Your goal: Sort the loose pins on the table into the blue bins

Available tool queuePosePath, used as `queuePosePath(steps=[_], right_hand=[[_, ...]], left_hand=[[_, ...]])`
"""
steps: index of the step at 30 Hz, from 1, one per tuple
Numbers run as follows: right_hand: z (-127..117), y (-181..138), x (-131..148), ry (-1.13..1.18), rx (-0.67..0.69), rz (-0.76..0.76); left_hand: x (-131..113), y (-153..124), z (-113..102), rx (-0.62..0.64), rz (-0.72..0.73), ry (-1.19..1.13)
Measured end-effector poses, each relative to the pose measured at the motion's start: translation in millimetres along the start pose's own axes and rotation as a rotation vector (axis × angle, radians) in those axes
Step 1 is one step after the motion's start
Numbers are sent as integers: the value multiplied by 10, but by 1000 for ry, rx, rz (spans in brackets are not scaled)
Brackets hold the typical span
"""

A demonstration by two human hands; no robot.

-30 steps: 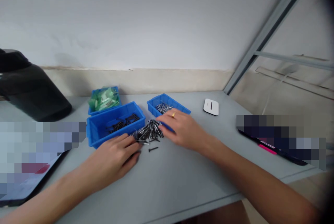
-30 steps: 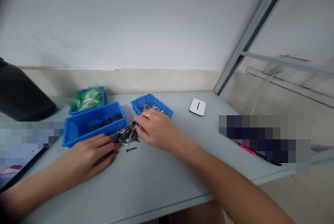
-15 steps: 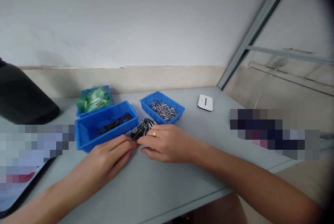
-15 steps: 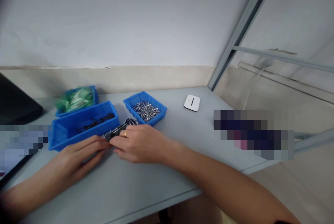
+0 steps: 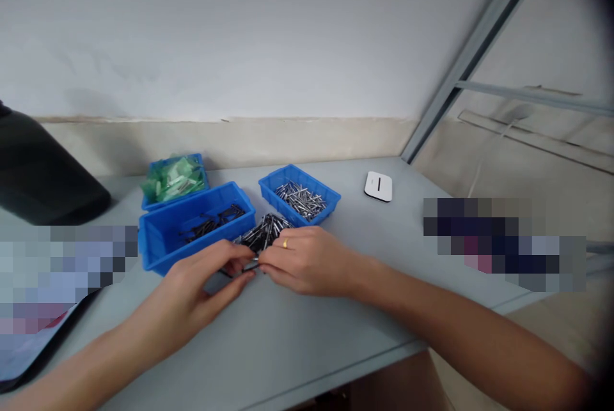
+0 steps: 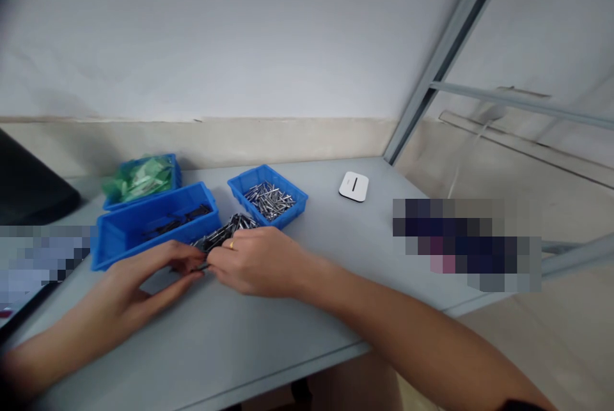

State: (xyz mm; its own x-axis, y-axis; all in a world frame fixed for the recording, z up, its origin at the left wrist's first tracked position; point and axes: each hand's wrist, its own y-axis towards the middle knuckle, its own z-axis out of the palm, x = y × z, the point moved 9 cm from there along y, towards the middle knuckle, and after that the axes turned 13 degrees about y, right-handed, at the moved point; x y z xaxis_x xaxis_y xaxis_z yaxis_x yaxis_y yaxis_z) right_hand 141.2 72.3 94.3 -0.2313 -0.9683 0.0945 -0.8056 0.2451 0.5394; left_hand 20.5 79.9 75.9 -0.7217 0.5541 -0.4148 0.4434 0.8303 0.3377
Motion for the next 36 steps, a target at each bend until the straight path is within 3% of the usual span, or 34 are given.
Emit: queuePosePath(steps=[4,8,19,23,27,36], right_hand=[[-108,-2,-10,21,-84,-7],[-91,5,8,11,-76,-26],[-150,41,98,62,-190,-72],[-275,14,91,80,-284,-95],[-238,13,158,121,-201,-133],[-271,25,228,94,-206,-208]], left_hand=[[32,1,-3,49,-40,24],[59,-11,-12,37,-60,2],[137,-12,-56,-29,-310,-236],[237,-27,66,135,-375,-329],[149,-42,293,339,-257,-429],[161,-64,353,382,-273,-506]])
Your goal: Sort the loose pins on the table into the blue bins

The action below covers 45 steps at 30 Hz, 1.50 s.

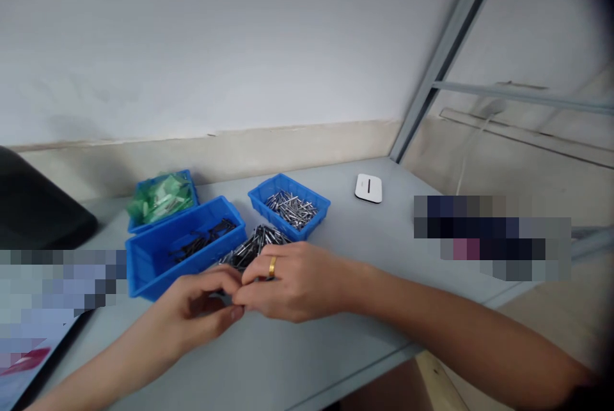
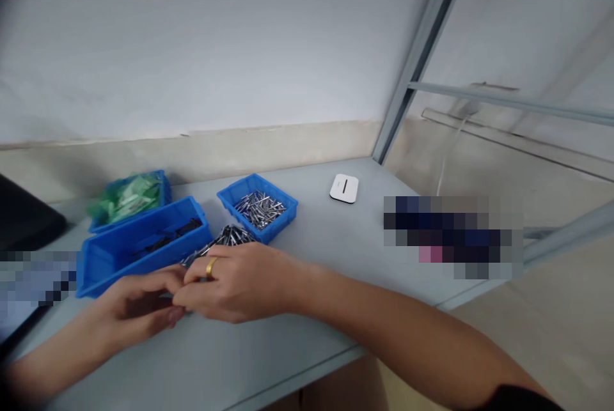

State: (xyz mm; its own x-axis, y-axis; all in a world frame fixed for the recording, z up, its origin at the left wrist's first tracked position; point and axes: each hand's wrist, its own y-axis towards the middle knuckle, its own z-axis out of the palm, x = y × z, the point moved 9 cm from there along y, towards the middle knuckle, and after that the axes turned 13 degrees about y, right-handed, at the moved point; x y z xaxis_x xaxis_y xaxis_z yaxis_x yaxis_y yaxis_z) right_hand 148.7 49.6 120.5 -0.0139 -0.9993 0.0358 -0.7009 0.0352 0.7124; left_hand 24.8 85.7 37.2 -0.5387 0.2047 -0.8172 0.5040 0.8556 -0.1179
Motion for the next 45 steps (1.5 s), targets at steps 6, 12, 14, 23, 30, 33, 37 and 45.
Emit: queuePosePath(steps=[6,12,14,23,30,33,37,45], right_hand=[[-51,1,-4,-26,-46,-10],[-53,-3,20,-9,-66,-29],[-27,-11,12,-9,-62,-19],[-20,17,55,-113,-78,-14],[-32,24,123,-27,-30,-73],[40,14,69,-14,99,-19],[190,-26,13,-28,274,53],[96,-35,-73,-144,136,96]], left_hand=[[-75,-7,-120,-68,34,-41],[23,24,-42,-23,-21,-138],[70,36,5,0,-20,-164],[85,55,-70,-40,-34,-125],[-6,18,-17,44,-2,-56],[-85,-27,-1,73,-9,136],[-91,-29,30,96,-2,228],[-160,-39,-152,-123,99,292]])
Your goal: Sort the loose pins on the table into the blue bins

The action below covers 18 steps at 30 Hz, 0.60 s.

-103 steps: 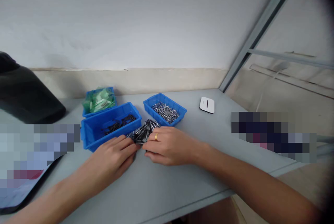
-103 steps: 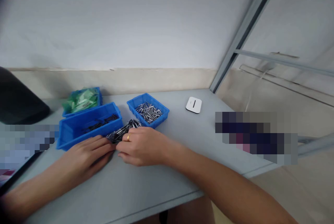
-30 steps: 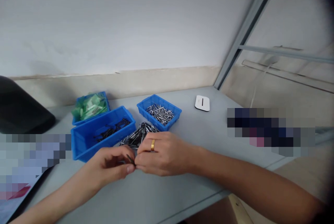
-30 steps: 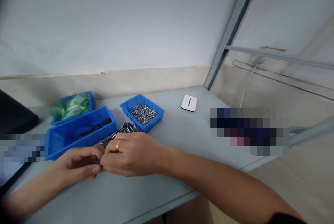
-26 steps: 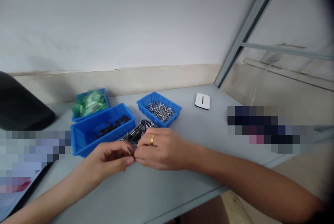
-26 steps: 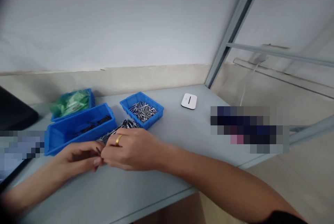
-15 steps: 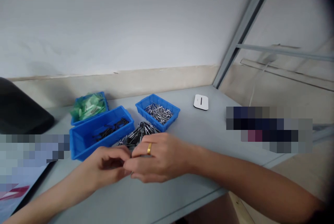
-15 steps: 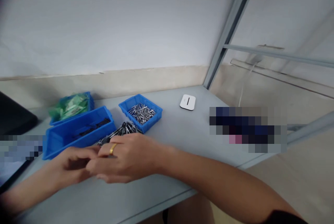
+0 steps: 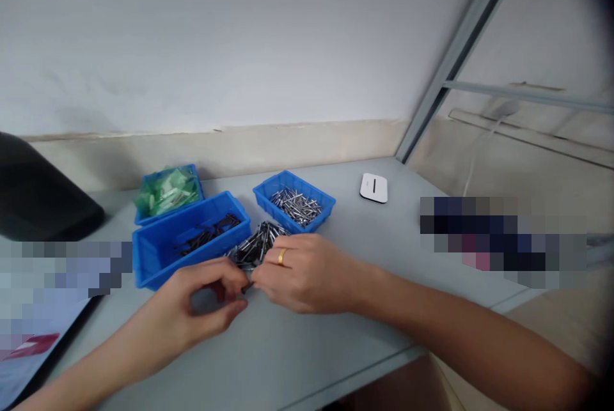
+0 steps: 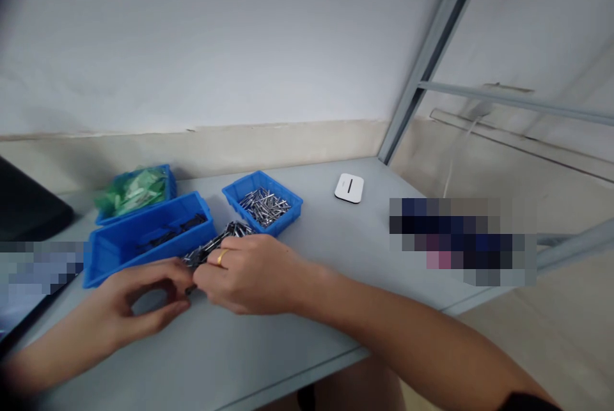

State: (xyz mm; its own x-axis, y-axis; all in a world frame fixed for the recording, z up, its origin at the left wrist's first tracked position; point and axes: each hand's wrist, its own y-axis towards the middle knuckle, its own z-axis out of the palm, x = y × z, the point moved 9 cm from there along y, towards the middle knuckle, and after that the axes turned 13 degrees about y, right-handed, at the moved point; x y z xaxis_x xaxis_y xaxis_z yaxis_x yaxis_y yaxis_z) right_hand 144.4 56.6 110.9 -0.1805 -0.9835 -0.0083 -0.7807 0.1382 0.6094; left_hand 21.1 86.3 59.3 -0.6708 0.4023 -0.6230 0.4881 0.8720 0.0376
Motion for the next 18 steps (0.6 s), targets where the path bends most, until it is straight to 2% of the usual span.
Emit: queuePosePath(steps=[5,8,12,15,18], right_hand=[[-28,3,-52,13,-28,45],[9,1,-27,40,-10,17],[53,-1,29,51,-7,-26],[133,-3,19,68,68,6],[168,-9,5,85,103,28]], left_hand=[[-12,-20,-157,-175,14,38],[-17,-28,-209,-220,18,37],[-67,-19,-183,-191,42,15],[-86,-7,-101,-116,11,-35],[-80,-8,-71,-96,-25,-107]])
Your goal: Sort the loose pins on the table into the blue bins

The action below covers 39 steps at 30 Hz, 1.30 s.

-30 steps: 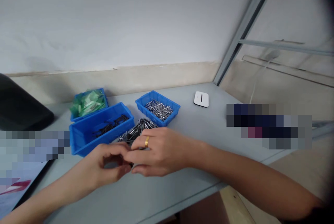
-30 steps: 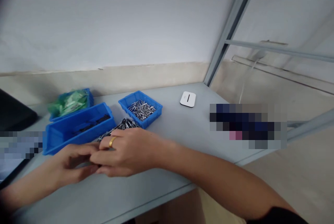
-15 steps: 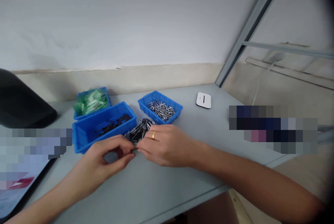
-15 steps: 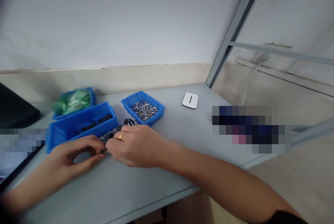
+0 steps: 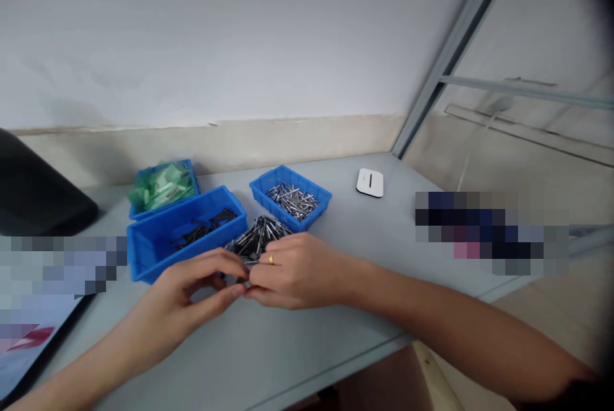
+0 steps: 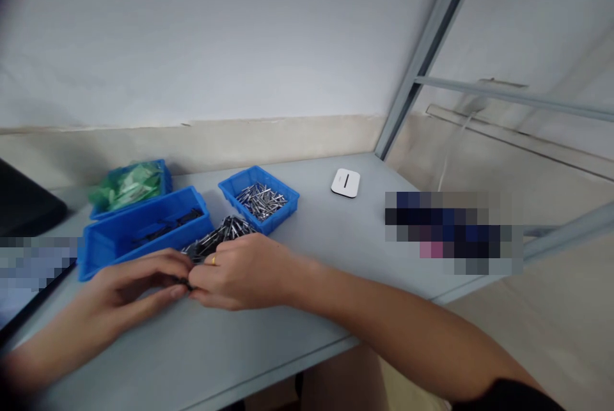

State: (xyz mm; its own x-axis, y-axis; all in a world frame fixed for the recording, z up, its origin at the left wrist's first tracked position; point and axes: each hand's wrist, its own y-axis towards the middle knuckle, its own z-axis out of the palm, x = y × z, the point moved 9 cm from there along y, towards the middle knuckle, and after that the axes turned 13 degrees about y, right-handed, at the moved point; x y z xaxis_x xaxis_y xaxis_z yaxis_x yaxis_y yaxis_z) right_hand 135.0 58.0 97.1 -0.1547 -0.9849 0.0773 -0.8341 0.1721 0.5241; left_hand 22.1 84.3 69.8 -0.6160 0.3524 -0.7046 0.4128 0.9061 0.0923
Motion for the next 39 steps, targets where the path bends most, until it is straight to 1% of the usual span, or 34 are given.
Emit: queuePosePath(steps=[3,6,9,11,15,17,20,24,26,29,31,32,34,37,39], right_hand=[[-87,-5,-7,-11,-107,0],[-189,-18,41,-11,-229,-55],[-226,-21,111,11,-262,-123],[-232,-19,133,20,-258,-135],[-213,-17,131,33,-215,-124],[-188,-20,119,54,-183,-111],[-90,-21,92,101,-77,-73],[56,-24,74,156,80,-27],[92,-20,73,175,128,-7],[98,-9,82,198,156,8],[62,-2,99,195,120,-11],[29,1,110,183,80,-31],[-55,0,135,143,-34,-76],[-173,-18,164,101,-208,-130],[-219,-26,178,90,-275,-150]], left_hand=[[17,5,35,46,10,-42],[86,13,91,119,-14,-57],[122,13,136,159,-28,-90],[136,9,166,179,-47,-111],[128,16,167,170,-66,-147],[101,25,184,193,-51,-170],[88,37,239,256,-53,-179],[129,29,339,329,-68,-134],[167,5,389,355,-72,-147],[198,-23,402,349,-73,-207],[174,-29,383,350,-62,-236],[160,-29,374,357,-61,-240],[146,-24,363,375,-64,-259],[191,-2,347,350,-67,-362],[234,7,350,337,-65,-413]])
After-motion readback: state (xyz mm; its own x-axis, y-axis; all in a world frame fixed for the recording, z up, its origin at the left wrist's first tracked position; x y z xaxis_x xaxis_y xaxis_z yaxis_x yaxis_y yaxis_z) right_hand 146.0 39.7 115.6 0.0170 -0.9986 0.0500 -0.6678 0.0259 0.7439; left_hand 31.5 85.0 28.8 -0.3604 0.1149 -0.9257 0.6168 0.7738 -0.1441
